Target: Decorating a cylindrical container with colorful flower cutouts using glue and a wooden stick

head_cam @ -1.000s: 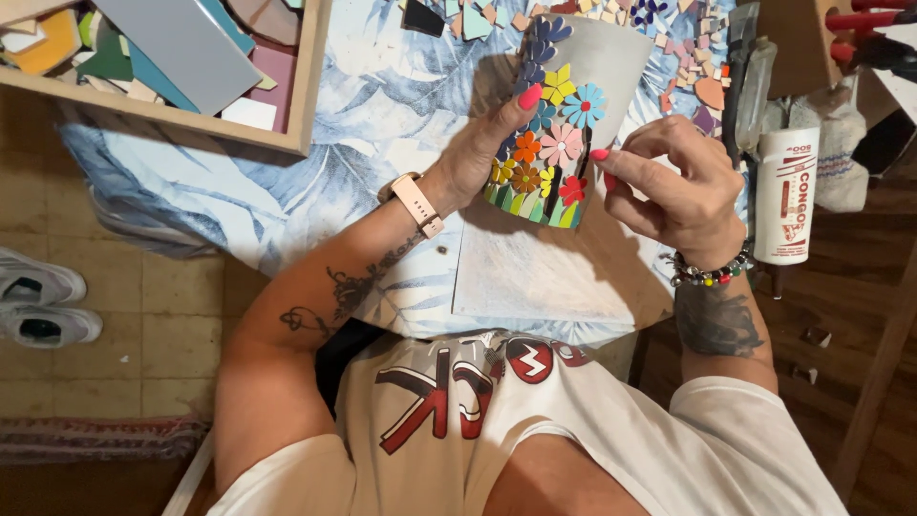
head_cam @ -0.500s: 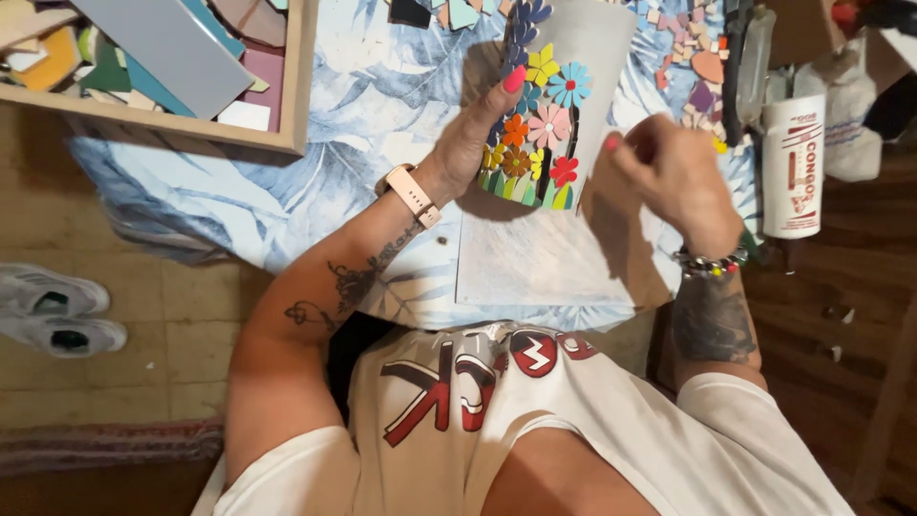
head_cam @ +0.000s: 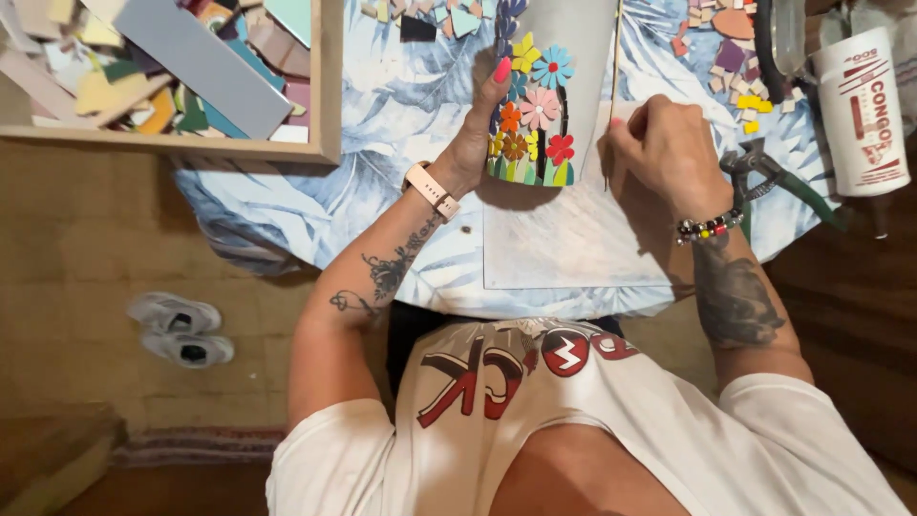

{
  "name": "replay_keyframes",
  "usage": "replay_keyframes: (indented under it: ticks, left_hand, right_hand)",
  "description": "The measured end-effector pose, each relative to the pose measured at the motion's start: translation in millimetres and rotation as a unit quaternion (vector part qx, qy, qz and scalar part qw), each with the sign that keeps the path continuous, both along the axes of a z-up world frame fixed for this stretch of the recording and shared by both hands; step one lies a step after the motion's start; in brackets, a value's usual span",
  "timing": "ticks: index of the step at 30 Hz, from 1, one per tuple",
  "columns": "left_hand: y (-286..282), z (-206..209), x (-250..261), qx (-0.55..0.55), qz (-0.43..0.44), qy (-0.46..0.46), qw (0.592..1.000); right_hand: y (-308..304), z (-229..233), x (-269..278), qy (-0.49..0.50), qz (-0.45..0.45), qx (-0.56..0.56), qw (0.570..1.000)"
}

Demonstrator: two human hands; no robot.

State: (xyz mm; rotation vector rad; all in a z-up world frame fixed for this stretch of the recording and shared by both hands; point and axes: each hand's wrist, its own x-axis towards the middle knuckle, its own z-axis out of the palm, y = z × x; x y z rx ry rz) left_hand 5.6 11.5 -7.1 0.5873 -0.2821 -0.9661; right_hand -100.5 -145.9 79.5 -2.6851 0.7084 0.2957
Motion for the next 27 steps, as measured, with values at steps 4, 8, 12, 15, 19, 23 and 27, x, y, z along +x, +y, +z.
replay_keyframes:
  ticks: [4,8,12,15,19,23,27]
  left_hand:
    - [-0.2,9.4,-2.2,0.087,0.004,0.003,0.996]
    - [-2.2,2.4,-4.2,0.004,-0.010,0.035,0.999]
    - [-2.0,-9.3,-1.4,-0.029,-0.010,-0.008,1.000]
    - [-1.3,-5.7,-2.8,-0.039,-0.030,0.018,0.999]
    - [-0.7,2.8,-3.6,-0.015,-0.024,0.039,0.999]
    - [-2.4,-4.4,-2.4,0.004,-0.011,0.044,0.999]
    - [-2.9,-3.7,-1.7,0.001,-0.001,0.048,0.999]
  right_hand:
    - [-3.6,-10.6,-7.2,-0.038,0.033,-0.010,0.999]
    - [-8.6,-14.5,-8.4,-0.043,0.032,-0.018,0.998]
    - [-14.8,-6.8,-14.0,-0.035,0.023,-0.032,0.999]
    - [-37.3,-6.0,-35.3,-0.186,0.035,-0.023,0.982]
    - [-43.4,16.2,-47.6,-0.346,0.042,0.026,0.937]
    - [-38.3,25.0,-53.5,-0.568,-0.093,0.277,0.769]
    - [-3.4,48.1,-31.7,-0.631,-0.112,0.406,0.652]
